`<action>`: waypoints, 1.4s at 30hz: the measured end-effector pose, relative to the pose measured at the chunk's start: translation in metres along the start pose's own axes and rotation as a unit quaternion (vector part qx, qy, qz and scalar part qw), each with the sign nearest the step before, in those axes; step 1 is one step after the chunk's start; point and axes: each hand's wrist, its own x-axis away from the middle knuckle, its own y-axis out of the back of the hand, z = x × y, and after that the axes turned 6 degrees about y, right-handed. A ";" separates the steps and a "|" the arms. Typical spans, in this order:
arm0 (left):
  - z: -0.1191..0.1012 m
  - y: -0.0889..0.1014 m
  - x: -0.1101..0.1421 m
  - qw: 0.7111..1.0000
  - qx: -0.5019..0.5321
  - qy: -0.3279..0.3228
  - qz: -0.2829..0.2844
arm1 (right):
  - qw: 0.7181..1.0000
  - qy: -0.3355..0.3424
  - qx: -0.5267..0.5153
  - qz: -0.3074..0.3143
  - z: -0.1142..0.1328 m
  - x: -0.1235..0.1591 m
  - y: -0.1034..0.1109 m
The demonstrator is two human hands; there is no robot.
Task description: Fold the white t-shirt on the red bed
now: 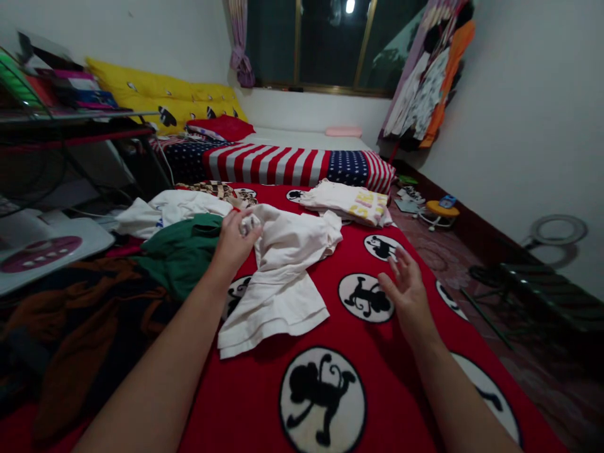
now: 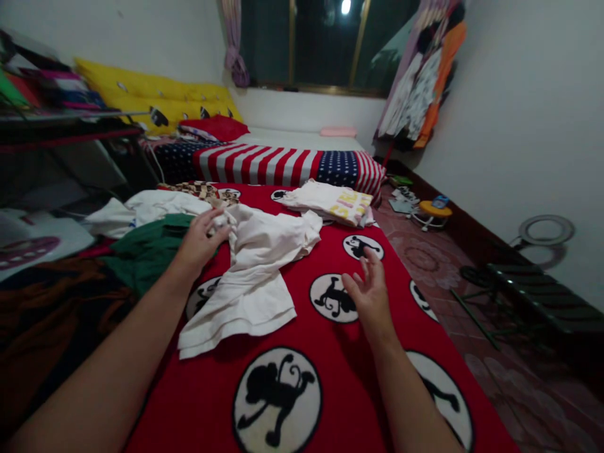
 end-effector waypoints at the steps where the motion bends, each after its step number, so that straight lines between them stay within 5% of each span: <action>1: 0.002 0.000 0.002 0.997 -0.072 0.007 0.039 | 0.999 0.019 0.015 0.046 0.002 0.006 -0.005; 5: -0.001 0.006 0.012 0.944 -0.211 0.036 0.251 | 0.966 0.074 0.079 0.236 0.014 0.029 -0.031; 9: -0.023 0.010 0.022 0.928 -0.067 0.081 0.357 | 0.944 0.027 0.071 0.321 0.016 0.043 -0.051; 13: -0.056 0.002 0.040 0.872 0.223 0.179 0.397 | 0.937 -0.086 -0.067 0.331 0.012 0.047 -0.062; 18: -0.076 -0.018 0.063 0.793 0.298 0.115 0.519 | 0.910 -0.201 -0.262 0.251 0.016 0.045 -0.062; 20: -0.071 -0.022 0.061 0.813 0.242 0.099 0.520 | 0.908 -0.238 -0.297 0.174 0.018 0.041 -0.057; 23: -0.052 -0.020 0.049 0.906 0.073 0.061 0.412 | 0.907 -0.273 -0.318 0.044 0.017 0.031 -0.047; 25: -0.038 -0.013 0.039 0.930 -0.073 -0.011 0.359 | 0.897 -0.293 -0.331 -0.015 0.016 0.026 -0.042; 30: -0.022 -0.003 0.039 0.849 -0.233 -0.171 0.443 | 0.877 -0.311 -0.361 -0.064 0.017 0.020 -0.041; 34: -0.023 -0.016 0.048 0.845 -0.298 -0.175 0.408 | 0.899 -0.264 -0.341 -0.073 0.013 0.016 -0.038; 37: -0.030 -0.014 0.041 0.852 -0.243 -0.174 0.429 | 0.934 -0.202 -0.285 -0.070 0.009 0.010 -0.028; 39: -0.039 0.006 0.032 0.865 -0.150 -0.156 0.452 | 0.955 -0.152 -0.242 -0.085 0.011 0.005 -0.018; 42: -0.054 0.060 0.024 0.878 0.004 -0.069 0.474 | 0.967 -0.101 -0.219 -0.077 0.023 0.000 0.004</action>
